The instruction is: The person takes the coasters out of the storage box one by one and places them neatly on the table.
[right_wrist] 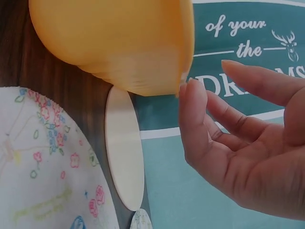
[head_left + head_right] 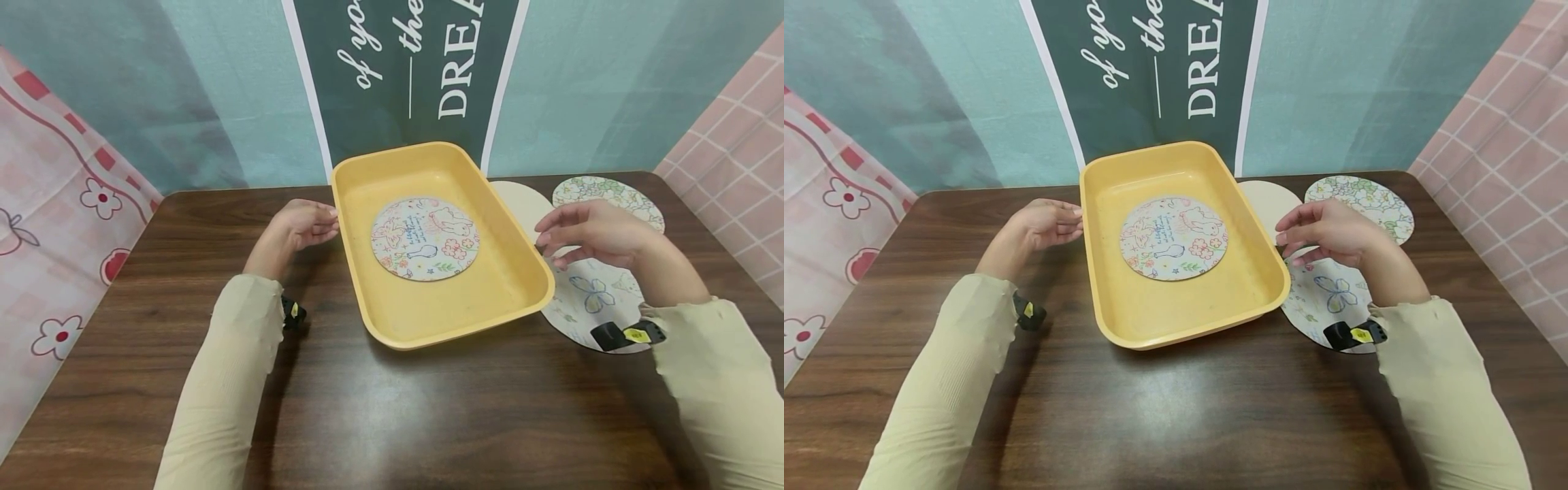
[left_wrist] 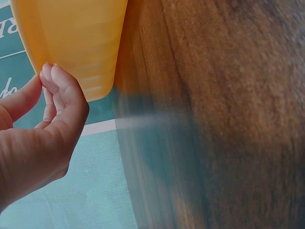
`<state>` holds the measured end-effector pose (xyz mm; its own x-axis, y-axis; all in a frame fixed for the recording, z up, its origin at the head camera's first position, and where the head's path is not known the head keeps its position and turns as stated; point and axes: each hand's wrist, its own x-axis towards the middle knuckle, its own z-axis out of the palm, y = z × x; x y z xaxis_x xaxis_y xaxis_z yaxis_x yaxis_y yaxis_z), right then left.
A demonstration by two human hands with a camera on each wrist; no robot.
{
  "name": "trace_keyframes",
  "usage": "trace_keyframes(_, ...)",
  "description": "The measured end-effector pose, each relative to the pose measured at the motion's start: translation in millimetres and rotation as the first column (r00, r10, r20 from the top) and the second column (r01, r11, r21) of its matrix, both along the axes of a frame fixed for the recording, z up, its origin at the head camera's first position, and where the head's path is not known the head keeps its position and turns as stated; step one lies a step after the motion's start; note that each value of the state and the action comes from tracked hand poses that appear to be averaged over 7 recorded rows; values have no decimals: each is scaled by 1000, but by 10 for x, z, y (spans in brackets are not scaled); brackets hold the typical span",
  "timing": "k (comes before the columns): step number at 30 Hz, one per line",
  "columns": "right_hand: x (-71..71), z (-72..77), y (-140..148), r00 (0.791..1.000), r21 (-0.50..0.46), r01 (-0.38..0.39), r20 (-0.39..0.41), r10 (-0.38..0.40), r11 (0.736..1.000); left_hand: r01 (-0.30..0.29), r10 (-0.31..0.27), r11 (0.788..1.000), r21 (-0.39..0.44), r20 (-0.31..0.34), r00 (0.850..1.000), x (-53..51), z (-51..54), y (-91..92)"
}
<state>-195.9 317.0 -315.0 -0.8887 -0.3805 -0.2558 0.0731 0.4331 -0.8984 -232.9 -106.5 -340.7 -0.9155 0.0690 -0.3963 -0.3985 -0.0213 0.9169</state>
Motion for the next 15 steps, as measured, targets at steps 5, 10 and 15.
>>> trace_keyframes(5,-30,-7,-16,1000,62,-16,-1,16,998,0,0,1000,2,7,1000,9,19,-6)
trace_keyframes(10,-94,13,-6,998,45,-57,23,56,997,0,0,1000,1,13,1000,16,40,-5)
trace_keyframes(15,-193,19,4,993,-31,-107,52,109,994,-2,1,1000,3,18,1000,28,65,1)
